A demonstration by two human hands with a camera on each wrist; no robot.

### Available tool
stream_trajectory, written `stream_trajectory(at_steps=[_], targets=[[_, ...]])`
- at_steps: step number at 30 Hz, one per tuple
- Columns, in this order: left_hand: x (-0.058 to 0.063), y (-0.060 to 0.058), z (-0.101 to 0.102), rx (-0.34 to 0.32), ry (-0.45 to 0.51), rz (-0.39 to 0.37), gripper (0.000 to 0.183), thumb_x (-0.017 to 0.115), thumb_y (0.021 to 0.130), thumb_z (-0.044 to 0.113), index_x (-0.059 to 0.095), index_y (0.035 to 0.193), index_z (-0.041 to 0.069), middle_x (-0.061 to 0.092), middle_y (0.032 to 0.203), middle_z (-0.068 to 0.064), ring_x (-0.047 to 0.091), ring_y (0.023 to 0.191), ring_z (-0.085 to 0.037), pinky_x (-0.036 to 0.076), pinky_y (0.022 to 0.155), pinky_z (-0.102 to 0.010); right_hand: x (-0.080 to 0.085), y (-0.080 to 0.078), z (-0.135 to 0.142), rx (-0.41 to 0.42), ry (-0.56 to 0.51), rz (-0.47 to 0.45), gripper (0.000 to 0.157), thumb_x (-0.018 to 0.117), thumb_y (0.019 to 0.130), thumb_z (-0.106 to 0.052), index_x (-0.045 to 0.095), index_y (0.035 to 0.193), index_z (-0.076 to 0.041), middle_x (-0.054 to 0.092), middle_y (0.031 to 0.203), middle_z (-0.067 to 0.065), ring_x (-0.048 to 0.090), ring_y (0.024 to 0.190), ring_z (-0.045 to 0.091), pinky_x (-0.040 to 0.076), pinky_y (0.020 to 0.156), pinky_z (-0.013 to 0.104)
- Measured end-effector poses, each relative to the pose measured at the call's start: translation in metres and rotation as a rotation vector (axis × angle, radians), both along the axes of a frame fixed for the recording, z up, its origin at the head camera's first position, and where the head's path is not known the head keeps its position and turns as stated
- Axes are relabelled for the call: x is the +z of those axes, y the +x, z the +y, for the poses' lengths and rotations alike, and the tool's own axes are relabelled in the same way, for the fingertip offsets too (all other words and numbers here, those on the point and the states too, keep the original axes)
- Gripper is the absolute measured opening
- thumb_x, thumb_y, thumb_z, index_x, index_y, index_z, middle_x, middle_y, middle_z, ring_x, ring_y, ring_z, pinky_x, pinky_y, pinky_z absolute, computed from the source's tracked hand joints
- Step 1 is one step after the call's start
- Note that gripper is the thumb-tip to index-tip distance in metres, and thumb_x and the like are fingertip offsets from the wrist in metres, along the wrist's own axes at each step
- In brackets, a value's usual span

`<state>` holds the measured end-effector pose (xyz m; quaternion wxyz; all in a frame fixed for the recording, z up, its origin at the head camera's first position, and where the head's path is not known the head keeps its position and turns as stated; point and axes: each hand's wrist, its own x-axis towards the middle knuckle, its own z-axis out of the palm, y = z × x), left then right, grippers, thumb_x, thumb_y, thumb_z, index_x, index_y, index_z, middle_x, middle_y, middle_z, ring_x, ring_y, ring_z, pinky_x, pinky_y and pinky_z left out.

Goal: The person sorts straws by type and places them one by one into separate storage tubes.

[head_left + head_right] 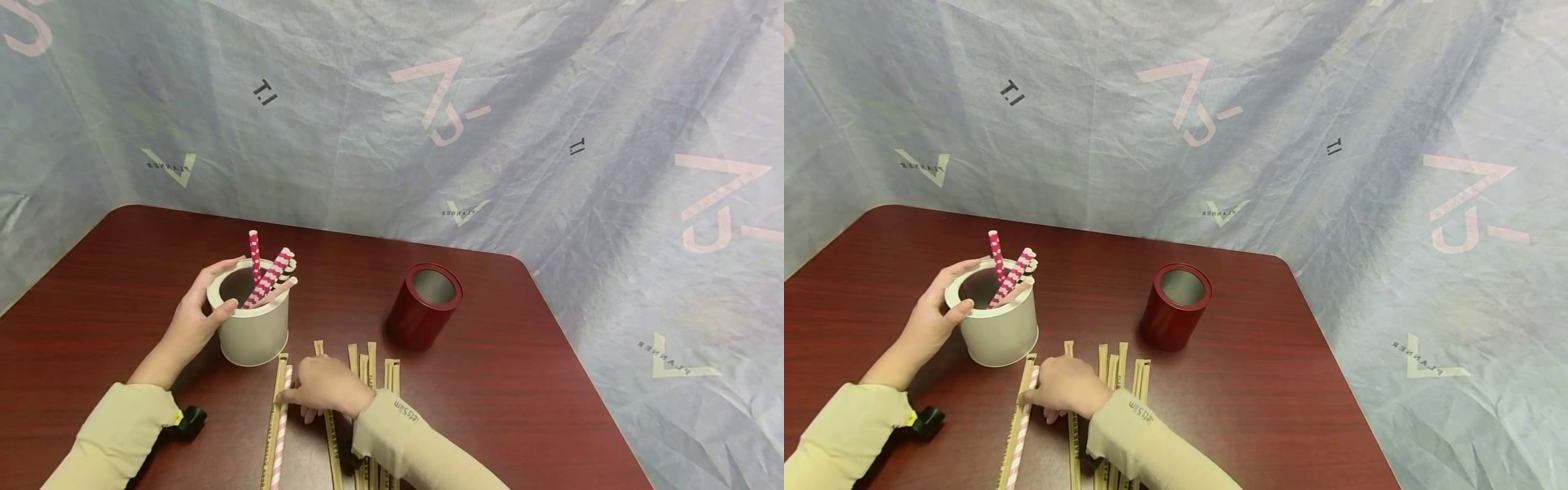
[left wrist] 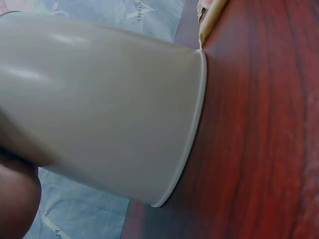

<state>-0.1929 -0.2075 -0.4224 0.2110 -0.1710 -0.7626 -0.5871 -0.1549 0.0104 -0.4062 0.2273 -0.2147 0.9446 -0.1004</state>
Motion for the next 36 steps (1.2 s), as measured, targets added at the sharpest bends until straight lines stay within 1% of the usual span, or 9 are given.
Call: stream_trajectory(at_steps=[3, 5, 8, 13, 17, 20, 27, 32, 36], targets=[[0.0, 0.0, 0.0, -0.002, -0.001, 0.001, 0.058, 0.06, 0.086, 0.006, 0.042, 0.141, 0.003, 0.044, 0.136, 0.026, 0.039, 0.124, 0.009, 0.028, 0.098, -0.004, 0.0, 0.004, -0.001, 0.014, 0.018, -0.017, 0.044, 0.068, 0.085, -0.049, 0.061, 0.052, -0.019, 0.059, 0.042, -0.008, 0.056, 0.039, 0.003, 0.042, 0.055, 0.015], [0.0, 0.0, 0.0, -0.005, 0.001, 0.002, 0.058, 0.06, 0.086, 0.005, 0.042, 0.141, 0.003, 0.044, 0.137, 0.025, 0.04, 0.124, 0.009, 0.029, 0.098, -0.004, 0.0, 0.007, -0.002, 0.018, 0.024, -0.015, 0.045, 0.07, 0.083, -0.049, 0.061, 0.05, -0.019, 0.058, 0.041, -0.008, 0.056, 0.038, 0.003, 0.042, 0.052, 0.015], [-0.001, -0.001, 0.0, -0.009, 0.008, 0.007, 0.058, 0.059, 0.086, 0.004, 0.042, 0.141, 0.002, 0.045, 0.137, 0.024, 0.04, 0.123, 0.008, 0.029, 0.098, -0.004, -0.002, 0.011, -0.005, 0.01, 0.013, -0.018, 0.04, 0.073, 0.081, -0.046, 0.062, 0.052, -0.021, 0.058, 0.041, -0.007, 0.055, 0.037, 0.004, 0.041, 0.048, 0.016], [-0.001, 0.0, 0.0, -0.011, 0.012, 0.01, 0.058, 0.059, 0.086, 0.004, 0.042, 0.141, 0.002, 0.045, 0.137, 0.024, 0.041, 0.123, 0.007, 0.03, 0.097, -0.004, -0.004, 0.014, -0.008, -0.035, -0.022, -0.039, 0.034, 0.076, 0.081, -0.04, 0.061, 0.056, -0.022, 0.059, 0.042, -0.007, 0.055, 0.036, 0.004, 0.042, 0.048, 0.015], [-0.001, -0.001, 0.0, -0.016, 0.015, 0.008, 0.058, 0.059, 0.085, 0.003, 0.042, 0.142, 0.002, 0.045, 0.137, 0.024, 0.041, 0.123, 0.007, 0.03, 0.097, -0.004, -0.005, 0.013, -0.008, -0.095, -0.074, -0.087, 0.035, 0.078, 0.08, -0.035, 0.058, 0.056, -0.019, 0.06, 0.042, -0.004, 0.056, 0.035, 0.005, 0.045, 0.046, 0.016], [0.0, -0.001, 0.0, -0.016, 0.016, 0.006, 0.058, 0.058, 0.085, 0.002, 0.042, 0.141, 0.002, 0.045, 0.137, 0.024, 0.041, 0.123, 0.006, 0.03, 0.097, -0.004, -0.007, 0.011, -0.007, -0.144, -0.135, -0.146, 0.035, 0.079, 0.079, -0.029, 0.057, 0.056, -0.015, 0.061, 0.043, -0.001, 0.058, 0.035, 0.008, 0.046, 0.044, 0.019], [0.0, 0.0, 0.0, -0.009, -0.002, -0.012, 0.059, 0.059, 0.087, 0.005, 0.041, 0.143, 0.006, 0.043, 0.139, 0.024, 0.039, 0.124, 0.008, 0.029, 0.097, -0.004, -0.008, 0.009, -0.004, -0.202, -0.214, -0.234, 0.032, 0.077, 0.081, -0.02, 0.059, 0.057, -0.01, 0.063, 0.046, 0.003, 0.06, 0.038, 0.011, 0.049, 0.045, 0.021], [0.0, 0.0, -0.001, 0.001, -0.011, -0.021, 0.06, 0.059, 0.087, 0.005, 0.04, 0.144, 0.007, 0.042, 0.137, 0.025, 0.038, 0.124, 0.009, 0.029, 0.097, -0.004, -0.008, 0.009, -0.001, -0.254, -0.308, -0.308, 0.028, 0.075, 0.082, -0.013, 0.061, 0.058, -0.006, 0.065, 0.05, 0.009, 0.063, 0.041, 0.016, 0.051, 0.043, 0.024], [0.0, 0.0, -0.001, 0.005, -0.018, -0.034, 0.06, 0.059, 0.088, 0.007, 0.039, 0.145, 0.008, 0.041, 0.138, 0.026, 0.037, 0.124, 0.01, 0.028, 0.096, -0.004, -0.009, 0.007, 0.002, -0.278, -0.374, -0.344, 0.025, 0.073, 0.083, -0.01, 0.061, 0.062, -0.005, 0.066, 0.053, 0.011, 0.066, 0.045, 0.02, 0.052, 0.044, 0.027]])
